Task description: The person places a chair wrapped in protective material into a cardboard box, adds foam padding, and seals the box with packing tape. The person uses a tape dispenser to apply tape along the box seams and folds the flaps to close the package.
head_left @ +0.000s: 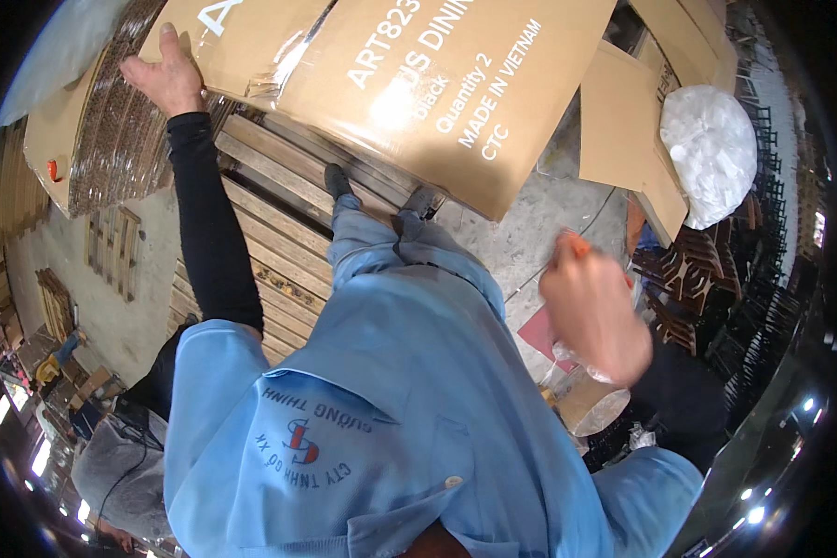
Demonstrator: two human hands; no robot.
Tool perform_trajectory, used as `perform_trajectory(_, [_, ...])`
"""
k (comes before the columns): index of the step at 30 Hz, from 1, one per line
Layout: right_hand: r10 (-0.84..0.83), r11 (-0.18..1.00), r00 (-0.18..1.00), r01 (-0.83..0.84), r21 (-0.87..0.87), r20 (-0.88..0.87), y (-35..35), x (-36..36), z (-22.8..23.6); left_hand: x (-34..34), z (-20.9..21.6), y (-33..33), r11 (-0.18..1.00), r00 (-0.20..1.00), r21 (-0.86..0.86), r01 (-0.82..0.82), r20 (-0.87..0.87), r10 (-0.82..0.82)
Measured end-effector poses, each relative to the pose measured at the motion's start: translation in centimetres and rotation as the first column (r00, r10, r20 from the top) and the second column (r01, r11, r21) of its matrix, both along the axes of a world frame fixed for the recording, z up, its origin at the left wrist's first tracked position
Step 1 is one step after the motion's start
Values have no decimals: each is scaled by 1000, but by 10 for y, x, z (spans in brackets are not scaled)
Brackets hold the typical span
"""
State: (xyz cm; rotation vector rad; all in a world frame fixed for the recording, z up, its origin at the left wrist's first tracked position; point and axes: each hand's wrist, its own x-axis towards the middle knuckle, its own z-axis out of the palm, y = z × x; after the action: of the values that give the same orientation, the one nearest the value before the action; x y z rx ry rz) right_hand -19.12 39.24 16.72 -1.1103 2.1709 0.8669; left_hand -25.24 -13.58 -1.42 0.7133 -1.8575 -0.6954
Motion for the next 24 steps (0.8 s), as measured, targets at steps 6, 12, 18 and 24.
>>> perform_trajectory(6, [-429, 842, 890, 456, -290, 152, 66, -72, -63, -15, -3, 18, 961, 991, 272, 45, -137, -8])
perform_trajectory(12, [-496, -490, 631, 364, -792, 596, 37, -127, -52, -20, -26, 40, 880, 966, 455, 135, -259, -14])
perform_trajectory(18, [82, -842, 694, 432, -322, 715, -71, -170, -69, 19, 17, 287, 859, 970, 481, 176, -231, -70])
perform_trajectory(24, [117, -767, 573, 571, -292, 811, -115, -179, -98, 69, -58, 358, 855, 850, 1, 518, -114, -514])
